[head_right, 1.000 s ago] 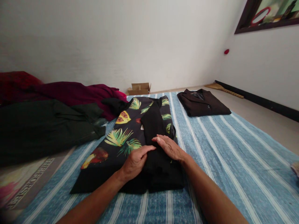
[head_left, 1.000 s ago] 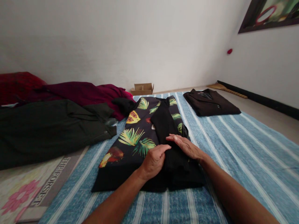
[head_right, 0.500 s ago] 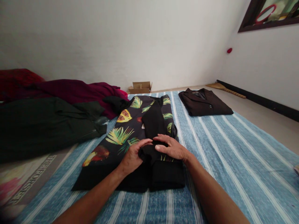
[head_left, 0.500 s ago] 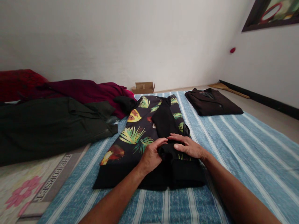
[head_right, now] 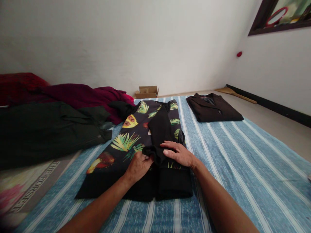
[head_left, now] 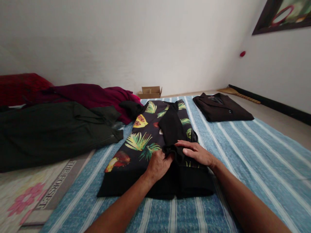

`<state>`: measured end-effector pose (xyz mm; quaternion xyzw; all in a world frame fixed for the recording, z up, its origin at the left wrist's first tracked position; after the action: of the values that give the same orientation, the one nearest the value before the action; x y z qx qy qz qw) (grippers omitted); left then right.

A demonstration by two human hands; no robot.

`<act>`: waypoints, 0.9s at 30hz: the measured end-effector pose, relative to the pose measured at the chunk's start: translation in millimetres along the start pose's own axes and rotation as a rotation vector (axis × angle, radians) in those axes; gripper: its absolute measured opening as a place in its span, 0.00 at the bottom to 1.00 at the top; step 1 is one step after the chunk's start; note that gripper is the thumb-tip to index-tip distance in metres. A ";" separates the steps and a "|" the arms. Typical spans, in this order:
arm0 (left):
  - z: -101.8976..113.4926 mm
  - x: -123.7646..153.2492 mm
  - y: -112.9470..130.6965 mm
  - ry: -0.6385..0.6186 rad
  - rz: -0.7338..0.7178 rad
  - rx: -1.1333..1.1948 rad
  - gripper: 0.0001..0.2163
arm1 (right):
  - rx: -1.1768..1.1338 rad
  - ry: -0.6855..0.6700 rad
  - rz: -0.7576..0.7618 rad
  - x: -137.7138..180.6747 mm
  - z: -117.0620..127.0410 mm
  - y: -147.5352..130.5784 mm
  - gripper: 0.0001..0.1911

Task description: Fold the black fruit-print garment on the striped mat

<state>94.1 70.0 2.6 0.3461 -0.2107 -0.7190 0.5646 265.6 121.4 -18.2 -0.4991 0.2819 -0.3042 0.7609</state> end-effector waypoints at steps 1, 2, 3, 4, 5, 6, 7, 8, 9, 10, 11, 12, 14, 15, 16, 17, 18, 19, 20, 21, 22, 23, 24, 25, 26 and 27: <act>-0.2 0.2 0.9 0.010 0.006 -0.019 0.07 | -0.026 -0.009 0.015 0.4 0.5 1.5 0.33; -0.3 0.4 1.9 0.017 0.003 -0.031 0.07 | -0.052 -0.021 0.031 0.9 0.8 2.7 0.35; -0.4 0.6 2.8 0.024 -0.003 -0.041 0.07 | -0.074 -0.033 0.043 1.4 1.0 3.5 0.37; -0.5 0.9 3.3 0.030 -0.006 -0.046 0.07 | -0.088 -0.041 0.047 1.9 1.1 3.9 0.40; -0.7 1.1 3.4 0.034 -0.007 -0.048 0.07 | -0.093 -0.046 0.045 2.3 0.8 4.0 0.42; -0.9 1.3 3.1 0.036 -0.006 -0.045 0.08 | -0.088 -0.046 0.039 2.7 0.3 3.6 0.44; -1.1 1.6 2.6 0.038 -0.005 -0.040 0.08 | -0.076 -0.040 0.031 2.9 -0.4 3.0 0.45; -1.3 1.8 2.1 0.039 -0.006 -0.034 0.09 | -0.063 -0.028 0.023 3.0 -1.2 2.2 0.45; -1.5 2.1 1.6 0.039 -0.007 -0.027 0.09 | -0.055 -0.012 0.014 2.9 -2.1 1.6 0.44; -1.6 2.3 1.1 0.041 -0.010 -0.020 0.09 | -0.053 0.007 0.007 2.8 -3.0 1.1 0.42; -1.8 2.5 0.8 0.042 -0.012 -0.014 0.09 | -0.057 0.025 0.003 2.5 -3.8 0.9 0.39; -2.0 2.7 0.5 0.042 -0.012 -0.007 0.09 | -0.066 0.043 0.005 2.2 -4.3 0.8 0.36; -2.3 3.0 0.0 0.044 -0.012 0.012 0.10 | -0.099 0.066 0.028 1.6 -4.7 0.8 0.30; -2.3 3.1 -0.2 0.048 -0.011 0.021 0.10 | -0.121 0.072 0.045 1.3 -4.4 0.6 0.27; -2.3 3.2 -0.5 0.051 -0.011 0.031 0.11 | -0.146 0.075 0.061 1.2 -4.0 0.2 0.25; -2.2 3.4 -0.7 0.054 -0.012 0.037 0.11 | -0.170 0.073 0.075 1.1 -3.4 -0.4 0.23; -2.1 3.7 -0.9 0.055 -0.014 0.040 0.10 | -0.191 0.062 0.089 1.1 -2.9 -1.5 0.22; -1.9 4.0 -1.1 0.057 -0.017 0.039 0.10 | -0.206 0.044 0.106 1.1 -2.4 -2.7 0.21; -1.6 4.4 -1.2 0.058 -0.024 0.035 0.09 | -0.220 0.023 0.125 1.2 -2.0 -4.1 0.20; -1.3 4.8 -1.3 0.058 -0.034 0.027 0.08 | -0.234 0.001 0.147 1.3 -1.6 -5.2 0.19; -1.0 5.3 -1.4 0.059 -0.049 0.018 0.07 | -0.248 -0.018 0.165 1.4 -1.2 -5.8 0.19; -0.7 5.8 -1.4 0.057 -0.068 0.013 0.05 | -0.263 -0.032 0.178 1.5 -0.6 -5.7 0.19; -0.5 6.3 -1.4 0.055 -0.092 0.013 0.03 | -0.276 -0.038 0.184 1.5 0.3 -4.9 0.19; -0.3 6.9 -1.3 0.050 -0.120 0.017 0.01 | -0.286 -0.041 0.185 1.4 1.2 -3.5 0.19; -0.3 7.4 -1.3 0.042 -0.148 0.023 0.01 | -0.287 -0.045 0.184 1.4 2.1 -1.9 0.20; -0.3 7.8 -1.3 0.035 -0.172 0.029 0.03 | -0.279 -0.053 0.183 1.4 2.9 -0.4 0.21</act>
<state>92.5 62.8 -0.5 0.3838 -0.1806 -0.7555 0.4993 268.5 121.9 -17.1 -0.5799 0.3457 -0.1782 0.7159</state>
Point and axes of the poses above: each hand's wrist, its own x-axis away from the middle knuckle, its own z-axis out of the back of the hand, y = z × x, the point moved 3 cm from there along -x, towards the middle knuckle, and after that the axes turned 1 degree about z, right-handed, at the moved point
